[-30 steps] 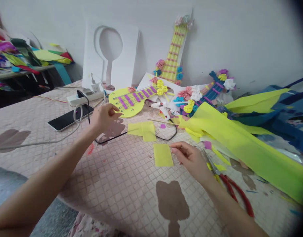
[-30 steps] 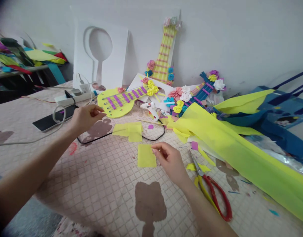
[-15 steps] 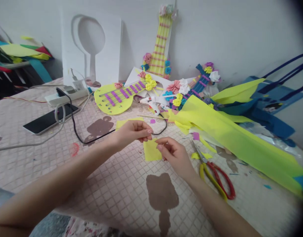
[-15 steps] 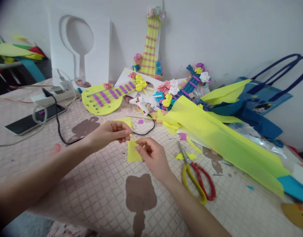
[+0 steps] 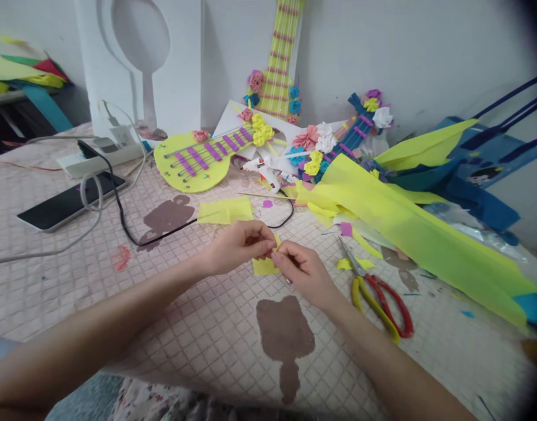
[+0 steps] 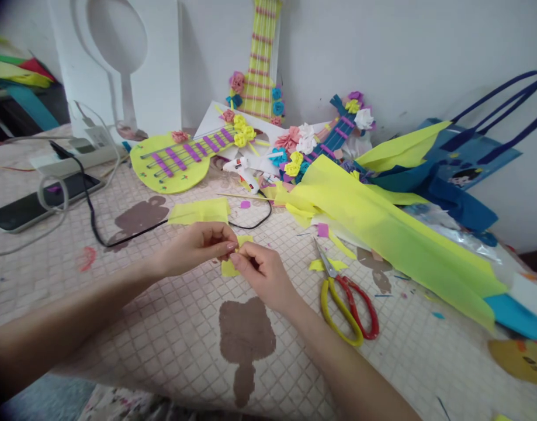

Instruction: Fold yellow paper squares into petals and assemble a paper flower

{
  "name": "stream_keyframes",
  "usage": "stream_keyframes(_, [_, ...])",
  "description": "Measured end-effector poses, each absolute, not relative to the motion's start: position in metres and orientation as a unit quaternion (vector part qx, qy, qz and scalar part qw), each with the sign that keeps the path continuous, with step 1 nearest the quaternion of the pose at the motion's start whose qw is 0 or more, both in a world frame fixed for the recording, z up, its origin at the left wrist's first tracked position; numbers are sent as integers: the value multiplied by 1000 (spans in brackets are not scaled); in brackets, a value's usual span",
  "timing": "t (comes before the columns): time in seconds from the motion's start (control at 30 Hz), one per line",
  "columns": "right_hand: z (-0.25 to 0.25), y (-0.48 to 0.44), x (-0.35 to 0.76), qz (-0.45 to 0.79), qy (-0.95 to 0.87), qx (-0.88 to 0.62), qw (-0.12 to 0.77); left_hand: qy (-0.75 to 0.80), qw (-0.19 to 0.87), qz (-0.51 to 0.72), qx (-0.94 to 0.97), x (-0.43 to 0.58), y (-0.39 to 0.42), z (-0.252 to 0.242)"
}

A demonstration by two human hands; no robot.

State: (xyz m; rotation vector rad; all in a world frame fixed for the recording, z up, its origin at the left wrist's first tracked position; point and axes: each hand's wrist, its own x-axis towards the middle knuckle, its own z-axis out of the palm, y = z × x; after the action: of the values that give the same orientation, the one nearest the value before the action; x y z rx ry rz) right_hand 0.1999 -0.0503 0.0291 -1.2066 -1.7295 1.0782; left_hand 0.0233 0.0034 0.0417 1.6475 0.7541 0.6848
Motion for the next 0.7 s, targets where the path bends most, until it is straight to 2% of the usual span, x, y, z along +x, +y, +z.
stream_keyframes(0.17, [22, -49, 204, 520, -559, -466, 448, 364, 525, 369, 675, 12, 14, 40])
stream_keyframes(0.3, [17, -48, 203, 570, -495, -460, 468, 377, 499, 398, 671, 7, 17, 38])
stream_keyframes(0.53, [20, -52, 198, 565, -519, -448, 459, 336, 502, 358, 712, 15, 2, 30])
stream_keyframes(0.7, [24, -54, 195, 538, -559, -451, 441, 329, 427, 345, 769, 18, -4, 31])
